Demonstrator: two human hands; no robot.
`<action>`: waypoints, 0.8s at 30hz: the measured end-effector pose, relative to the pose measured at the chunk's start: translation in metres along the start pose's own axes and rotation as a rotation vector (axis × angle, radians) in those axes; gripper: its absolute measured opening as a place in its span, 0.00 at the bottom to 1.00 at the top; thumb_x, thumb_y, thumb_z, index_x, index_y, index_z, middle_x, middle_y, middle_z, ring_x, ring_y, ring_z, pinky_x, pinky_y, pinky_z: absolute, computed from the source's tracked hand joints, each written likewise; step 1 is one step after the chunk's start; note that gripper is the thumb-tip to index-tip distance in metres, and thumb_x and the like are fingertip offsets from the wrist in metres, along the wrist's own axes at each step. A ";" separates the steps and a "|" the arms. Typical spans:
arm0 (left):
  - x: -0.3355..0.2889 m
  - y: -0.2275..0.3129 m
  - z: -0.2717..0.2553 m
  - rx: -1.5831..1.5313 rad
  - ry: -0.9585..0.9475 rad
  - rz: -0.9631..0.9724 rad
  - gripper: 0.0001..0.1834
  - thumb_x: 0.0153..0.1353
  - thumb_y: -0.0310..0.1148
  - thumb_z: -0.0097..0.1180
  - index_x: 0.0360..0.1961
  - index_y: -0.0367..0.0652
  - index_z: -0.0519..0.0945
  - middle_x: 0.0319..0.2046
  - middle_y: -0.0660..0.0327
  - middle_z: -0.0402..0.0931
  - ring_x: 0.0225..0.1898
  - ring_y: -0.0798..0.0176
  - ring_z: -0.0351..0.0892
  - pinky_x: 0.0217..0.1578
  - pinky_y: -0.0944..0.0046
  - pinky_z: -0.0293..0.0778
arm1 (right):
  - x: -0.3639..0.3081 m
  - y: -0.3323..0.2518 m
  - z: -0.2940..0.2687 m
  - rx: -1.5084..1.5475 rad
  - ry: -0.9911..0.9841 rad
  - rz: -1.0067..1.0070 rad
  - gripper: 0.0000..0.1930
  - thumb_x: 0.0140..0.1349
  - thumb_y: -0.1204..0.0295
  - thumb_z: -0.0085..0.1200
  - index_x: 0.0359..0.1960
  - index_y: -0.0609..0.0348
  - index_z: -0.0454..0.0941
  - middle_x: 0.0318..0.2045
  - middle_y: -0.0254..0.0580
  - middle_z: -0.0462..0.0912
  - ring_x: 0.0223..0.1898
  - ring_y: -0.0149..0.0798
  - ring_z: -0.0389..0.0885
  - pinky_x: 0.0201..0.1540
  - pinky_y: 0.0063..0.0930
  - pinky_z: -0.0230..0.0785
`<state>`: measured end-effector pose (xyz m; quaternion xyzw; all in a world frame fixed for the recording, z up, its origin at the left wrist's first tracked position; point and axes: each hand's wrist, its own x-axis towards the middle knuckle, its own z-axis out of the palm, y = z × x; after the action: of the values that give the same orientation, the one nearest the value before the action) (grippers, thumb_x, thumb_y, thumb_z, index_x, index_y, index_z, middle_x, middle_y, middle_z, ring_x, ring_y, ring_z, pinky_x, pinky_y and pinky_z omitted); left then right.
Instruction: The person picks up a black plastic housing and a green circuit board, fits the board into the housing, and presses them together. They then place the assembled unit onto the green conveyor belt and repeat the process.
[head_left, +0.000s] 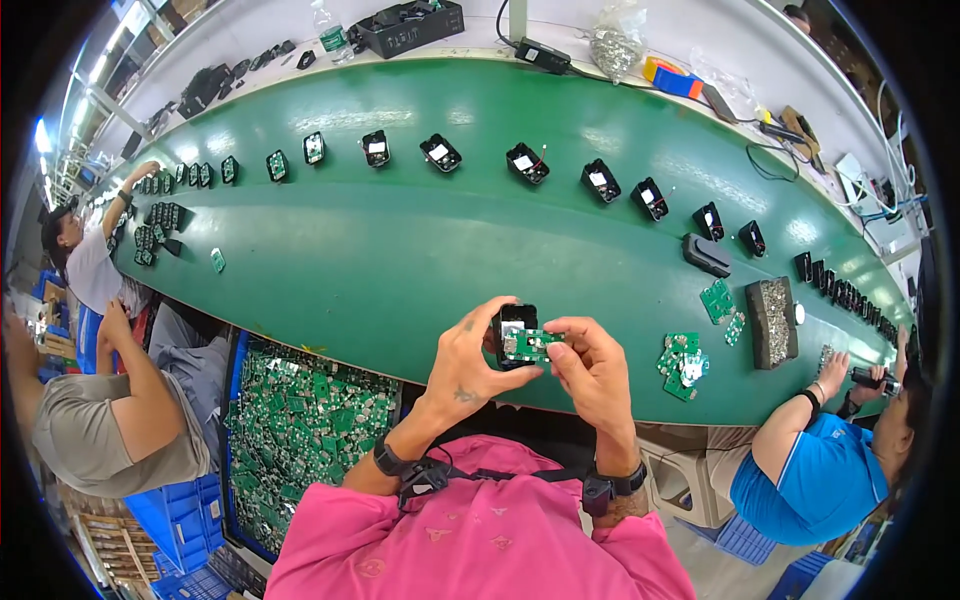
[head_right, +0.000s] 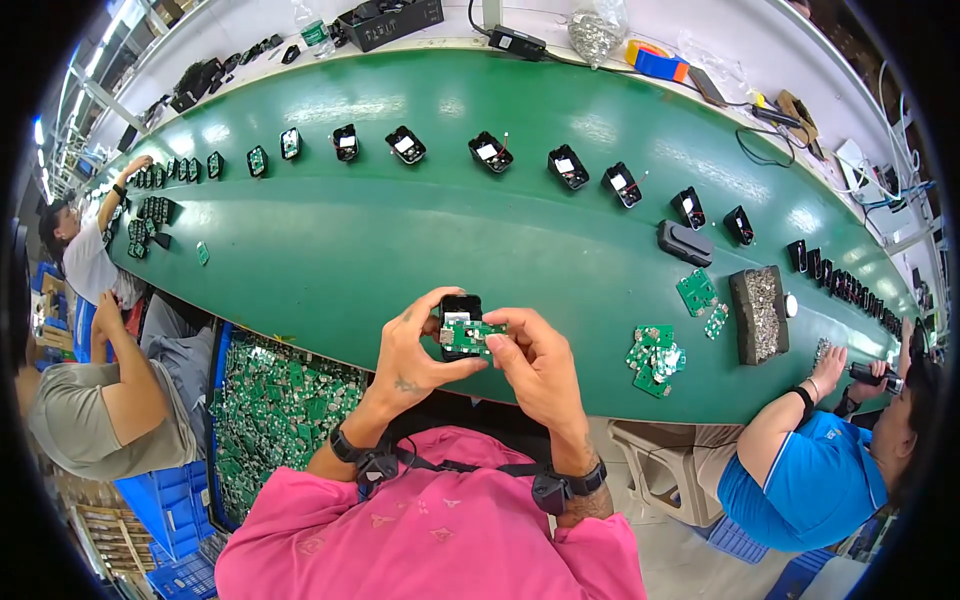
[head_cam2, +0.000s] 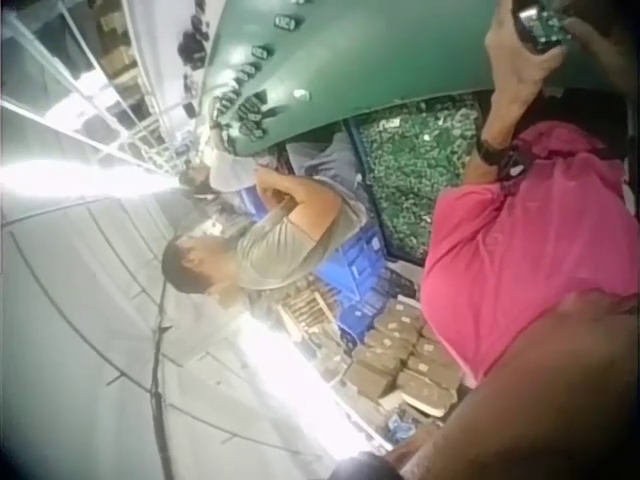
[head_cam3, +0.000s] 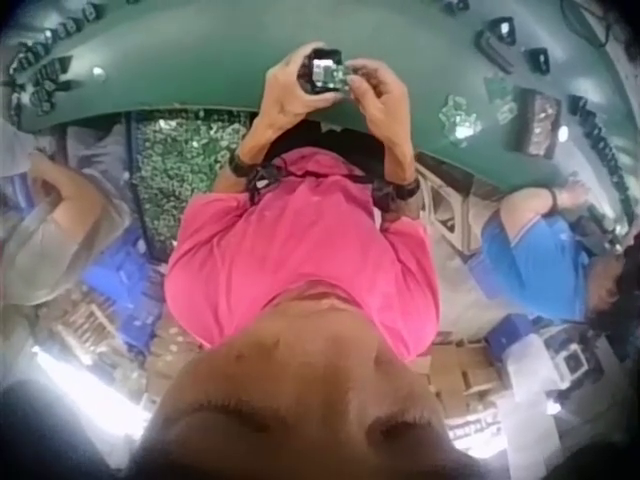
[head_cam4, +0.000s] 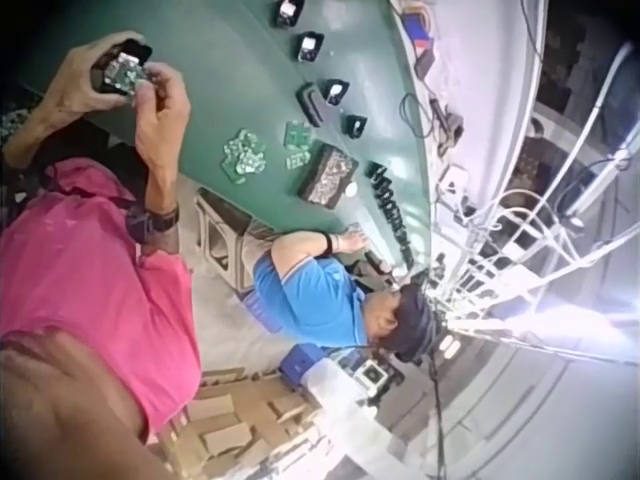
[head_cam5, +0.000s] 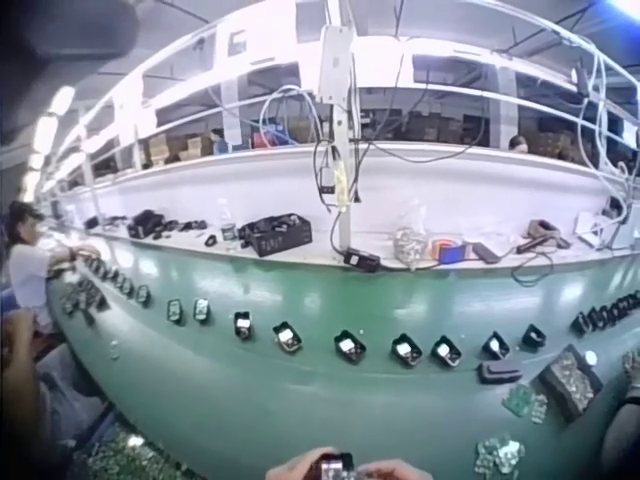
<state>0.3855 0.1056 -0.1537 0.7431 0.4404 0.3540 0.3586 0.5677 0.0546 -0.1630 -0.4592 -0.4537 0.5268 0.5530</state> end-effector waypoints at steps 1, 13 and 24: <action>0.000 0.001 -0.001 0.002 0.001 0.003 0.41 0.40 0.31 0.79 0.59 0.38 0.75 0.44 0.55 0.81 0.36 0.65 0.84 0.40 0.65 0.81 | -0.002 0.002 -0.001 0.014 0.014 -0.006 0.11 0.70 0.75 0.55 0.51 0.61 0.76 0.25 0.28 0.76 0.23 0.18 0.69 0.22 0.13 0.58; -0.003 0.015 -0.003 -0.040 -0.093 -0.040 0.42 0.42 0.30 0.78 0.61 0.38 0.74 0.52 0.54 0.79 0.43 0.64 0.84 0.43 0.64 0.83 | -0.002 0.001 -0.003 0.026 0.047 -0.033 0.10 0.70 0.75 0.54 0.51 0.61 0.77 0.27 0.29 0.77 0.24 0.18 0.70 0.22 0.13 0.58; -0.006 0.013 0.006 -0.604 -0.240 -0.193 0.42 0.54 0.23 0.69 0.69 0.45 0.64 0.54 0.59 0.74 0.46 0.66 0.79 0.41 0.66 0.81 | -0.008 -0.005 -0.002 -0.164 0.059 -0.048 0.14 0.65 0.75 0.60 0.51 0.61 0.76 0.19 0.32 0.74 0.21 0.23 0.68 0.24 0.23 0.60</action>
<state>0.3935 0.0948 -0.1470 0.5946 0.3388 0.3428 0.6436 0.5702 0.0462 -0.1585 -0.5071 -0.4896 0.4607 0.5394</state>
